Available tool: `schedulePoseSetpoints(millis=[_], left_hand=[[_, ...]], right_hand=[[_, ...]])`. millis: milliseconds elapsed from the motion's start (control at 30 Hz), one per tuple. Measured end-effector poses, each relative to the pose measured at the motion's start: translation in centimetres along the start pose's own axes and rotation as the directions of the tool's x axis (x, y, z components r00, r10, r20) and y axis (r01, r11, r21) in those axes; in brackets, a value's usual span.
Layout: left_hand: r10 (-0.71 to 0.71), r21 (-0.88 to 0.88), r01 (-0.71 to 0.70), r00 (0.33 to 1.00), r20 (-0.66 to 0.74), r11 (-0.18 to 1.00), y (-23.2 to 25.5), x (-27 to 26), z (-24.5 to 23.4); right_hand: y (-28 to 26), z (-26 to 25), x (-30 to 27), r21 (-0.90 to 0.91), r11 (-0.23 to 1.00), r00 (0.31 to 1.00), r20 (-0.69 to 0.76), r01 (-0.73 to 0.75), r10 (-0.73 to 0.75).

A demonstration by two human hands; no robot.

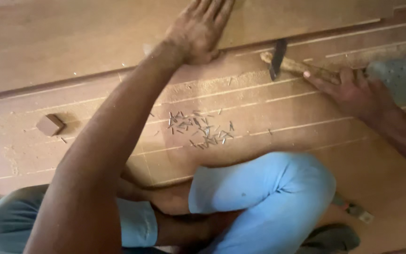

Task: The person hammers nails into a wooden board while sitting on the floor, holding the board in place with one hand and using a hammer with the other. They move the board as they work and pick up nails from a small pile on the floor.

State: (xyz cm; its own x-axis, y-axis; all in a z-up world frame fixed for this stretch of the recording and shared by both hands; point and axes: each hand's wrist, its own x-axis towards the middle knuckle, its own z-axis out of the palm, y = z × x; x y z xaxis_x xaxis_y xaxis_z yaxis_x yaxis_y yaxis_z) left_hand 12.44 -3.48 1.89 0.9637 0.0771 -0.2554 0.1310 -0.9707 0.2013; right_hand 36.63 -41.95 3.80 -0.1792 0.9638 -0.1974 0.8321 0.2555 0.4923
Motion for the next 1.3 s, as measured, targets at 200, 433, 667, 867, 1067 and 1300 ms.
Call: schedulePoseSetpoints(millis=[200,433,667,867,1067,1300], left_hand=[[-0.029,-0.015,0.030,0.999,0.029,0.999,0.3,-0.8,-0.2],[-0.045,-0.032,0.044,0.998,-0.040,0.999,0.4,-0.8,-0.3],[-0.087,-0.076,0.085,0.996,-0.027,0.993,0.1,-0.4,0.1],[-0.098,-0.047,0.097,0.995,-0.010,0.994,-0.1,-0.7,0.5],[-0.046,-0.038,0.042,0.991,-0.124,0.998,-0.2,-0.6,-1.3],[-0.062,-0.118,0.048,0.992,-0.113,0.992,0.0,-0.5,0.3]], right_hand=[[-3.7,-7.1,2.6,0.821,0.566,0.912,-0.175,-0.073,0.371],[-5.3,-10.4,8.3,0.909,0.415,0.935,-0.106,-0.047,0.339],[-4.1,-13.8,9.5,0.930,0.309,0.944,0.098,-0.199,0.314],[-4.1,-14.9,9.7,0.887,0.459,0.896,-0.173,-0.038,0.408],[-3.0,-15.0,9.5,0.884,0.337,0.930,0.233,-0.324,0.283],[-5.2,-12.1,8.6,0.841,0.541,0.882,-0.269,0.019,0.387]])
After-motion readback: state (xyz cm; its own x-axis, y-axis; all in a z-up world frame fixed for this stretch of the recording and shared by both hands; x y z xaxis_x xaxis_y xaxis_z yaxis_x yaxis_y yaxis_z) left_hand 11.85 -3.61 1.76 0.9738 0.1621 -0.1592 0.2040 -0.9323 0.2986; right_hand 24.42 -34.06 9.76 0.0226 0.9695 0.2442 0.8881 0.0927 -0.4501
